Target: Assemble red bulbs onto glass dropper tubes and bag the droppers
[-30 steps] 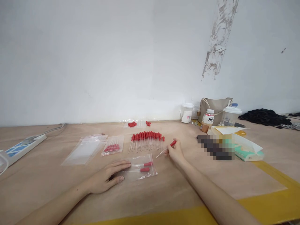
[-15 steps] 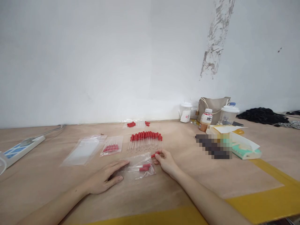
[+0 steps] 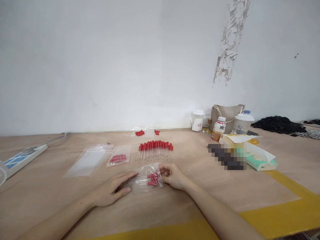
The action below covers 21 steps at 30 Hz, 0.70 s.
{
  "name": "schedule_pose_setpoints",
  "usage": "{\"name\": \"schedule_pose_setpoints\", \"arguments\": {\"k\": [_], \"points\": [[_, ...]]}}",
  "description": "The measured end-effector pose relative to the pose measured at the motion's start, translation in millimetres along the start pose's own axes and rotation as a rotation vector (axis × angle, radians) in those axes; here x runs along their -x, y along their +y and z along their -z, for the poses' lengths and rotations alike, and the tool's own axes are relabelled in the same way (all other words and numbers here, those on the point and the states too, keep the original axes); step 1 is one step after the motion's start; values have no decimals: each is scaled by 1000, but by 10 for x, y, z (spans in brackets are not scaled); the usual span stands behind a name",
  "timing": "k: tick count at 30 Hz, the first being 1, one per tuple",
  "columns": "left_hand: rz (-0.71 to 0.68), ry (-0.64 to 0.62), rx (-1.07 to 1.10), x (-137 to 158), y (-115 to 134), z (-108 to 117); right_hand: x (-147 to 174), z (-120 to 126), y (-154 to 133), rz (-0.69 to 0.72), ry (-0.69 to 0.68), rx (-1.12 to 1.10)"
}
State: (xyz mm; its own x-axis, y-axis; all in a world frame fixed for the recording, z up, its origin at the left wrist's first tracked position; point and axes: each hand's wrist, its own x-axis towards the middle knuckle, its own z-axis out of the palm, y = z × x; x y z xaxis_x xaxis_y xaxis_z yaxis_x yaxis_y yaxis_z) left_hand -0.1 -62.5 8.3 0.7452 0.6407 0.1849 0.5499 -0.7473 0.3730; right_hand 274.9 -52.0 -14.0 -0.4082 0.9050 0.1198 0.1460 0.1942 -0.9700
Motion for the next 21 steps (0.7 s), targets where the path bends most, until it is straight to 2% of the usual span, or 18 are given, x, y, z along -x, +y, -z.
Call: {"name": "schedule_pose_setpoints", "arguments": {"k": [2, 6, 8, 11, 13, 15, 16, 18, 21], "points": [[-3, 4, -2, -2, -5, -4, -45, 1, 36, 30, 25, -13], [-4, 18, 12, -9, -10, -16, -123, -38, 129, 97, 250, 94], [-5, 35, 41, -11, 4, -10, -129, -39, 148, 102, 235, 132], [-1, 34, 79, -11, 38, 21, -150, 71, 147, 18, 198, 137], [13, 3, 78, -11, 53, 44, -213, 232, 144, -91, 356, 236], [37, -20, 66, -14, 53, 51, -323, 432, 145, -175, 608, 441], [45, -23, 60, -15, 48, 48, -390, 529, 148, -193, 660, 482], [38, -17, 53, -17, 29, 28, -530, 685, 161, -226, 706, 536], [16, -12, 49, -16, 1, -3, -720, 782, 195, -295, 708, 590]]}}
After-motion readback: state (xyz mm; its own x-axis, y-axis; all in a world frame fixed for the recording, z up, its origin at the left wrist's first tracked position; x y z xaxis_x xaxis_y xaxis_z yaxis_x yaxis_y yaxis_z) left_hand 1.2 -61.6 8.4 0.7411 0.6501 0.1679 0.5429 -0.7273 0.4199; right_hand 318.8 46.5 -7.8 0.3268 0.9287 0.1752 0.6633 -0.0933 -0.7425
